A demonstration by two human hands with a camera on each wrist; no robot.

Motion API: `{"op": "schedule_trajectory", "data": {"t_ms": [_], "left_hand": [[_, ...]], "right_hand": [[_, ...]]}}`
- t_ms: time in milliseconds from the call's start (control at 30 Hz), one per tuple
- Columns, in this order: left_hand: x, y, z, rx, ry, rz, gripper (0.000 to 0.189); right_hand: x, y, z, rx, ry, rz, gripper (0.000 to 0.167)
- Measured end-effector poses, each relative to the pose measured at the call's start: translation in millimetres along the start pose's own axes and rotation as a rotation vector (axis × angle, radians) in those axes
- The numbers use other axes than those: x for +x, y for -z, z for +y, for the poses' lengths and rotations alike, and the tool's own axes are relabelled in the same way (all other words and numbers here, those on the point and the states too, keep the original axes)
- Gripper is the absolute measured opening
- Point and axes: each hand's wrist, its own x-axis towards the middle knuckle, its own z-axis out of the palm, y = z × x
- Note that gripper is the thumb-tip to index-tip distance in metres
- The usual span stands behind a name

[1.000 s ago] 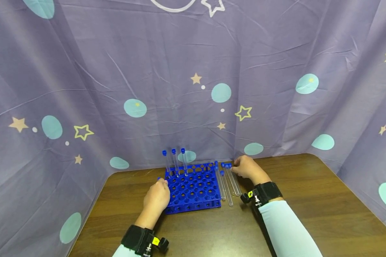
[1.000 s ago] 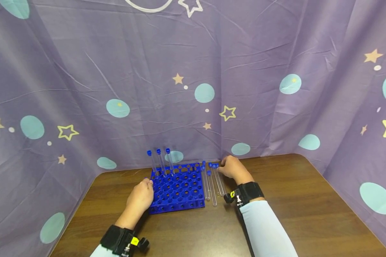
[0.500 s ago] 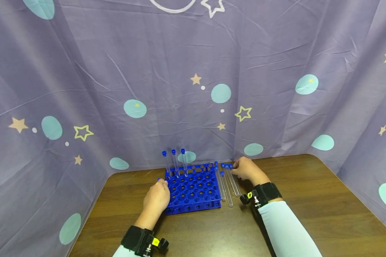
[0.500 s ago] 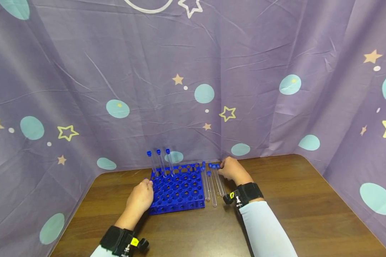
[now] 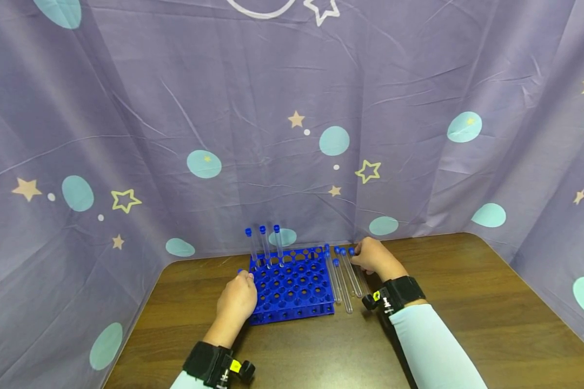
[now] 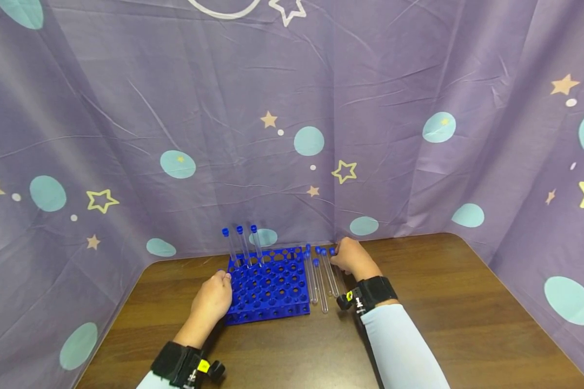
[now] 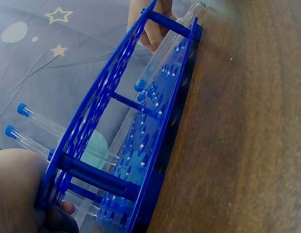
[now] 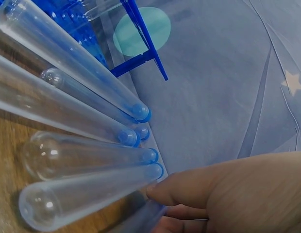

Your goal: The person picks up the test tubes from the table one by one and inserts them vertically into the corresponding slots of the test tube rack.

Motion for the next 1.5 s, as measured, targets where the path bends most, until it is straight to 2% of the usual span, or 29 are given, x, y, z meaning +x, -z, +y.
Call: {"op": "schedule_trajectory", "data": {"t_ms": [400, 767, 1200, 1500], "left_hand": [[-1.3, 1.0, 1.8, 0.0, -0.004, 0.01, 0.041], [-2.3, 2.0, 2.1, -0.001, -0.005, 0.001, 0.043], [-2.3, 2.5, 2.7, -0.017, -0.003, 0.001, 0.045], [-1.6, 1.6, 1.7, -0.01, -0.017, 0.014, 0.042]], "right_hand": [[-1.1, -0.1, 1.4, -0.048, -0.029, 0.015, 0.038], [-3.3, -0.9, -0.5, -0.078, -0.03, 0.042, 0.025], [-1.7, -3.2, 0.9, -0.114, -0.031, 0.055, 0.021], [-0.8, -0.9, 0.0, -0.179, -0.018, 0.081, 0.022]]}}
